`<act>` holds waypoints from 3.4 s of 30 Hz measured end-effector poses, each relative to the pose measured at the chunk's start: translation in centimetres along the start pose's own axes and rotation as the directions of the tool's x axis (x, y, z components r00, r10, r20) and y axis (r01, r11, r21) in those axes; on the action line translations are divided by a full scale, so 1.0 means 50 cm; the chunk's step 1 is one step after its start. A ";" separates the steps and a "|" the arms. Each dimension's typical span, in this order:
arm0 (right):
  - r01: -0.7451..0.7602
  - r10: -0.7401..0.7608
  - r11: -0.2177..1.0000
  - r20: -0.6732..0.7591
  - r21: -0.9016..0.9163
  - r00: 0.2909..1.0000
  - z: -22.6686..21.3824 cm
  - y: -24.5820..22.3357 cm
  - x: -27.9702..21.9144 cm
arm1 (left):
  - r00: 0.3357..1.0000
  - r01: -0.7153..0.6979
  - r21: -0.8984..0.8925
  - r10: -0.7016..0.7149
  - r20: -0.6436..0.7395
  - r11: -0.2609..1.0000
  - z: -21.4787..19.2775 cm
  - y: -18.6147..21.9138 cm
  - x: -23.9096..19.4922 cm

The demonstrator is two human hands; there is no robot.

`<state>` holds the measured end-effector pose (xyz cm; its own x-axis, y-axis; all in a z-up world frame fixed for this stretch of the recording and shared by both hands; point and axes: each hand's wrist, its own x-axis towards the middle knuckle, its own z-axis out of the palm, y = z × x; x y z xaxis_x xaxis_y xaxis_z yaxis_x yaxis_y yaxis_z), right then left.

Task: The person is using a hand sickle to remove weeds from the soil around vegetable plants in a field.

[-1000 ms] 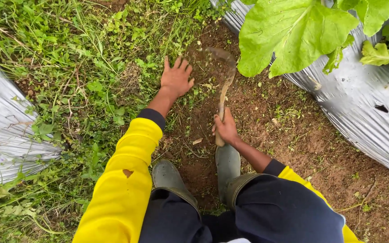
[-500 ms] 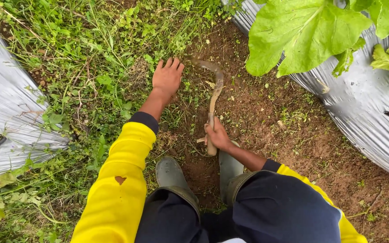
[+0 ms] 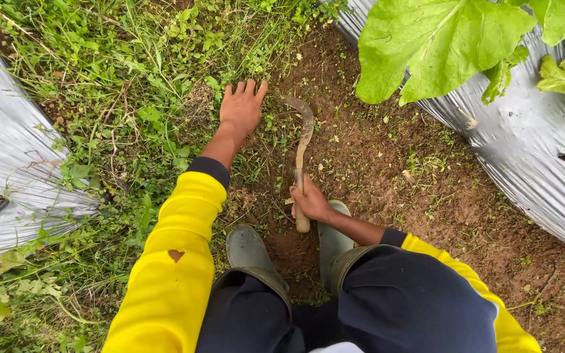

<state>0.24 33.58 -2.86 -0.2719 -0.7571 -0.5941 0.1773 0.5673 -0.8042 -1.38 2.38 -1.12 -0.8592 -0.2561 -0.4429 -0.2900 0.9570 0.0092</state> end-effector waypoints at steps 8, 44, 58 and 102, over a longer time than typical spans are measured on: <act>0.023 -0.020 1.000 -0.227 0.012 0.974 -0.083 -0.109 0.001 | 0.992 0.062 0.132 -0.076 0.104 0.989 0.007 0.014 0.052; -0.032 0.037 0.999 -0.140 0.031 0.990 -0.012 -0.105 0.044 | 0.996 0.085 0.062 -0.084 -0.029 0.994 -0.050 -0.057 -0.102; -0.156 0.159 0.987 -0.054 0.042 0.986 0.022 -0.180 0.044 | 0.993 0.054 0.074 -0.061 0.097 0.996 0.040 -0.074 -0.038; -0.200 0.199 0.979 -0.020 -0.051 0.980 -0.005 -0.116 -0.008 | 0.995 0.076 0.014 -0.077 0.064 0.997 0.004 -0.051 -0.049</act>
<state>-0.91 30.67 2.08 -0.2496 -0.6225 -0.7418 0.1797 0.7229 -0.6672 1.55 0.62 -0.23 -0.8055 -0.3197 -0.4990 -0.3487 0.9365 -0.0371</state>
